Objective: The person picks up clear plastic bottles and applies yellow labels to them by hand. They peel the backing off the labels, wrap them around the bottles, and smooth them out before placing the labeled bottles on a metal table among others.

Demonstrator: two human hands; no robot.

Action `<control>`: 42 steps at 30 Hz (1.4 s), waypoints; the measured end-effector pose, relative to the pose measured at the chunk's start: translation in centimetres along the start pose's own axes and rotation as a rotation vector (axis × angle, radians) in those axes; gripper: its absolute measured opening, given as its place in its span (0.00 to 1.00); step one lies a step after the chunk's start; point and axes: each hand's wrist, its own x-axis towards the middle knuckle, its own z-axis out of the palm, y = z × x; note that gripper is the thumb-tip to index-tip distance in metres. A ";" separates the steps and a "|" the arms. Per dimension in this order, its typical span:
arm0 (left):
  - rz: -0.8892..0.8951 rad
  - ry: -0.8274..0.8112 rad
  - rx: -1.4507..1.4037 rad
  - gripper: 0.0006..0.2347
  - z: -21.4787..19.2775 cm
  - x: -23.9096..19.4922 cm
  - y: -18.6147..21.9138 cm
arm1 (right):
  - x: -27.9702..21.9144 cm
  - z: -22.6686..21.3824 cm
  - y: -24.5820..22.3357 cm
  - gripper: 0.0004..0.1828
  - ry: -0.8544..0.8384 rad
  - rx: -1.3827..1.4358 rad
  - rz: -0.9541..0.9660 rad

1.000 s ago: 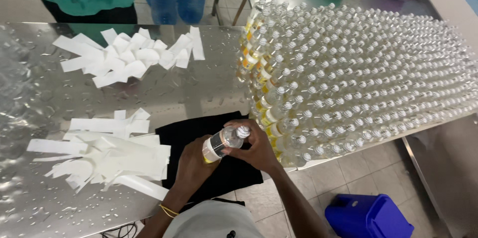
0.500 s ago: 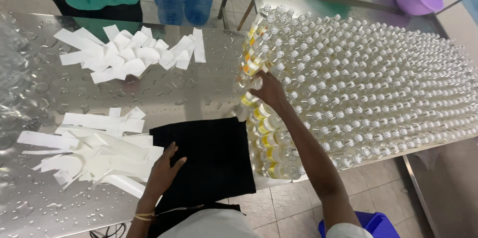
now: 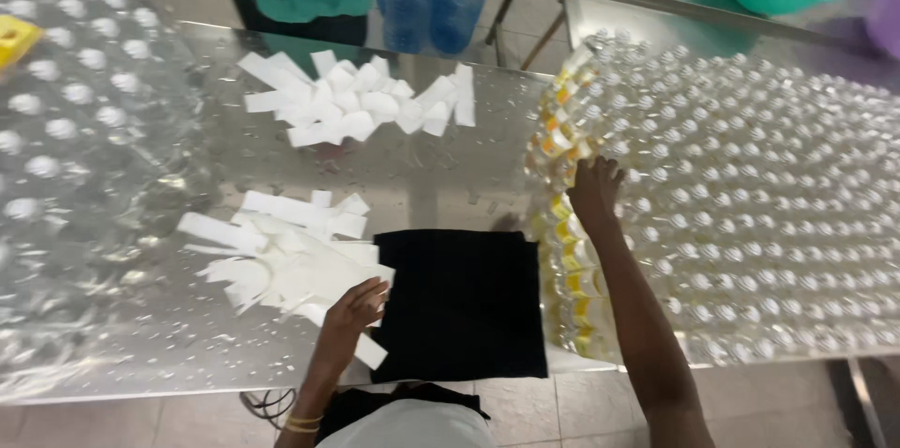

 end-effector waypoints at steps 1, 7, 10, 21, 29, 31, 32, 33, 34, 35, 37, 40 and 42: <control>0.073 -0.004 -0.237 0.29 0.0 -0.1 1.6 | 0.5 -1.8 -2.5 0.36 0.086 0.113 -0.095; 0.207 0.023 -0.835 0.36 0.9 1.0 9.7 | -15.0 -23.2 -32.8 0.47 -0.213 1.293 -0.676; 0.583 0.015 -0.555 0.38 -1.6 0.1 11.4 | -13.9 -29.3 -41.0 0.40 -0.241 1.631 -0.763; 0.469 0.220 -0.008 0.38 -19.0 -8.6 17.7 | 6.8 -18.7 -65.0 0.40 -0.139 1.591 -0.433; 0.606 0.987 1.007 0.27 -41.9 0.3 13.8 | 11.5 -14.2 -70.5 0.47 -0.078 1.117 -0.556; 0.577 0.991 1.310 0.27 -43.6 1.3 13.2 | 10.1 -14.5 -69.8 0.43 -0.129 1.170 -0.496; 0.581 0.978 1.314 0.27 -44.3 1.7 12.9 | 9.7 -14.6 -70.1 0.43 -0.129 1.172 -0.483; 0.583 1.003 1.364 0.24 -44.6 2.4 12.4 | 9.5 -14.6 -70.1 0.43 -0.130 1.248 -0.431; 0.584 1.029 1.413 0.20 -44.9 3.0 11.9 | 9.2 -14.6 -70.1 0.43 -0.129 1.323 -0.379; 0.593 1.024 1.414 0.20 -45.2 3.3 11.6 | 8.8 -14.8 -69.4 0.43 -0.123 1.322 -0.373; 0.628 1.084 1.505 0.11 -45.8 3.9 11.1 | 7.8 -15.3 -68.1 0.41 -0.196 1.492 -0.212; 0.716 1.080 1.331 0.07 -46.0 3.9 10.9 | 4.5 -22.3 -63.0 0.50 -0.184 1.551 -0.042; 0.709 1.084 1.306 0.07 -45.8 3.0 11.4 | 2.4 -23.2 -58.6 0.48 -0.137 1.621 0.016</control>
